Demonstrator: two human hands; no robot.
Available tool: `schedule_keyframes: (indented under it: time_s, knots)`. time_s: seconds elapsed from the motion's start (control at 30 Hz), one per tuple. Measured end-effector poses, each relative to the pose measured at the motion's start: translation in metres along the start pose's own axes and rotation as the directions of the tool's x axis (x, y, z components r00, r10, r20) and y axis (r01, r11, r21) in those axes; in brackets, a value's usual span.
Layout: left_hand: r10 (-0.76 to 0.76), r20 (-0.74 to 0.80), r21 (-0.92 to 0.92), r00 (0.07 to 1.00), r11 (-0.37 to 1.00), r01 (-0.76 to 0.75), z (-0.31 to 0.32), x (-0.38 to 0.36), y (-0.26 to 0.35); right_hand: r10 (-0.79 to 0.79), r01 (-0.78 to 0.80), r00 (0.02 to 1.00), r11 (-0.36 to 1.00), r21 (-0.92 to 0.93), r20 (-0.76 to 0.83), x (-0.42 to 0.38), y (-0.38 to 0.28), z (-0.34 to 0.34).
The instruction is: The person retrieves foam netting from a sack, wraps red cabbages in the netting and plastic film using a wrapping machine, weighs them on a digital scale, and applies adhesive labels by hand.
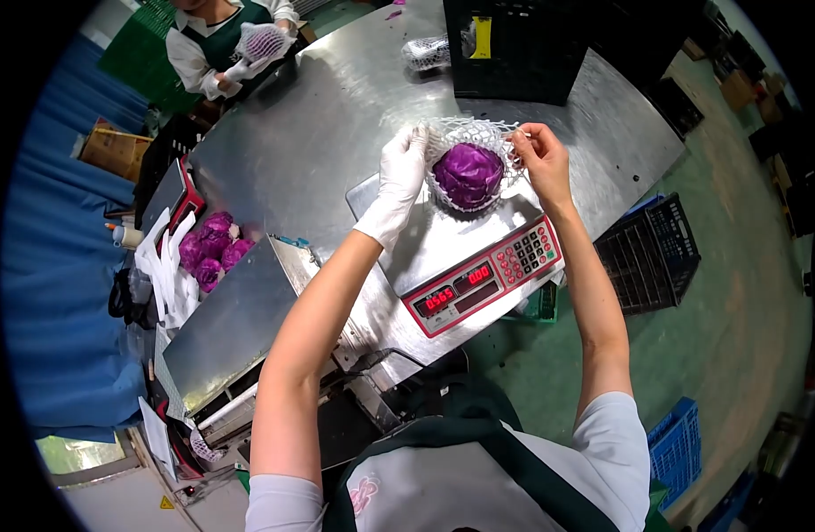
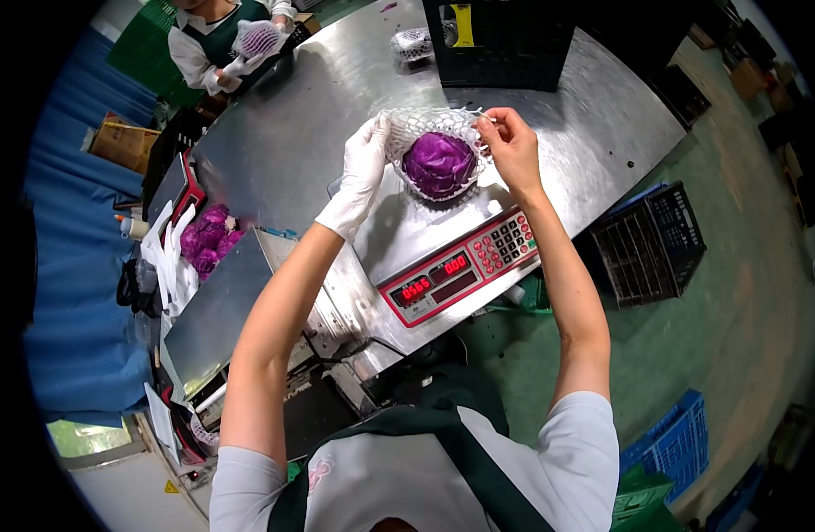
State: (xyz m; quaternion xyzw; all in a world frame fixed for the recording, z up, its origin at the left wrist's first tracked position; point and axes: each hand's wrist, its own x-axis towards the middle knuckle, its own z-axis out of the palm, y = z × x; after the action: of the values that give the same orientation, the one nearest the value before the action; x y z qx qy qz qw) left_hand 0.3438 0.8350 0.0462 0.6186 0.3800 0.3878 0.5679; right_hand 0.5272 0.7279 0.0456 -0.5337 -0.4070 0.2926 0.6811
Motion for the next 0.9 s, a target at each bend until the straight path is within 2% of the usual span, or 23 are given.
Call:
schedule_keyframes:
  time_s: [0.03, 0.13, 0.27, 0.33, 0.37, 0.4, 0.47, 0.5, 0.53, 0.6, 0.67, 0.73, 0.8, 0.9]
  knots:
    - [0.009, 0.042, 0.12, 0.999, 0.993, -0.014, -0.001, -0.002, 0.003, -0.031, 0.032, 0.999, 0.999, -0.043, 0.009, -0.001, 0.0, -0.003]
    - [0.06, 0.098, 0.179, 0.993, 0.981, -0.077, -0.001, -0.013, 0.011, -0.085, 0.087, 0.996, 0.985, -0.151, 0.023, -0.005, 0.004, -0.011]
    - [0.068, 0.179, 0.246, 0.982, 0.963, -0.112, -0.004, -0.026, 0.025, -0.059, 0.073, 0.996, 0.972, -0.224, 0.067, -0.012, 0.002, -0.018]
    - [0.174, 0.269, 0.227, 0.947, 0.944, -0.238, -0.007, -0.027, 0.026, -0.032, 0.051, 0.996, 0.972, -0.231, 0.083, -0.016, -0.003, -0.02]
    - [0.102, 0.292, 0.288, 0.951, 0.939, -0.189, -0.012, -0.026, 0.028, -0.025, 0.043, 0.997, 0.968, -0.247, 0.078, -0.017, -0.005, -0.021]
    - [0.101, 0.292, 0.288, 0.951, 0.939, -0.188, -0.015, -0.025, 0.029, -0.017, 0.036, 0.997, 0.964, -0.263, 0.074, -0.019, -0.005, -0.022]
    - [0.263, 0.373, 0.213, 0.89, 0.909, -0.358, -0.017, -0.029, 0.044, 0.018, -0.015, 1.0, 0.991, -0.136, 0.019, -0.022, -0.009, -0.025]
    - [0.165, 0.354, 0.144, 0.92, 0.963, -0.228, -0.019, -0.031, 0.054, 0.039, -0.04, 0.999, 0.996, -0.078, -0.012, -0.024, -0.011, -0.026]
    - [0.134, 0.345, 0.122, 0.929, 0.975, -0.186, -0.025, -0.026, 0.055, 0.065, -0.066, 0.997, 0.998, -0.02, -0.041, -0.025, -0.011, -0.029]
    - [0.062, 0.244, 0.12, 0.968, 0.988, -0.093, -0.031, -0.022, 0.064, 0.124, -0.128, 0.991, 0.985, -0.113, -0.048, -0.027, -0.007, -0.039]
    - [-0.029, 0.119, 0.197, 0.993, 0.98, 0.005, -0.037, -0.011, 0.06, 0.203, -0.209, 0.976, 0.973, -0.097, -0.073, -0.032, -0.006, -0.043]
    - [-0.078, 0.084, 0.206, 0.993, 0.977, 0.059, -0.041, -0.004, 0.055, 0.238, -0.244, 0.969, 0.965, -0.094, -0.071, -0.033, -0.001, -0.047]
    - [-0.209, 0.068, 0.265, 0.976, 0.946, 0.184, -0.042, 0.0, 0.046, 0.334, -0.338, 0.939, 0.939, -0.055, -0.08, -0.035, -0.001, -0.046]
    - [-0.412, 0.077, 0.246, 0.908, 0.89, 0.384, -0.029, -0.001, 0.036, 0.378, -0.38, 0.925, 0.922, -0.078, -0.042, -0.037, -0.005, -0.034]
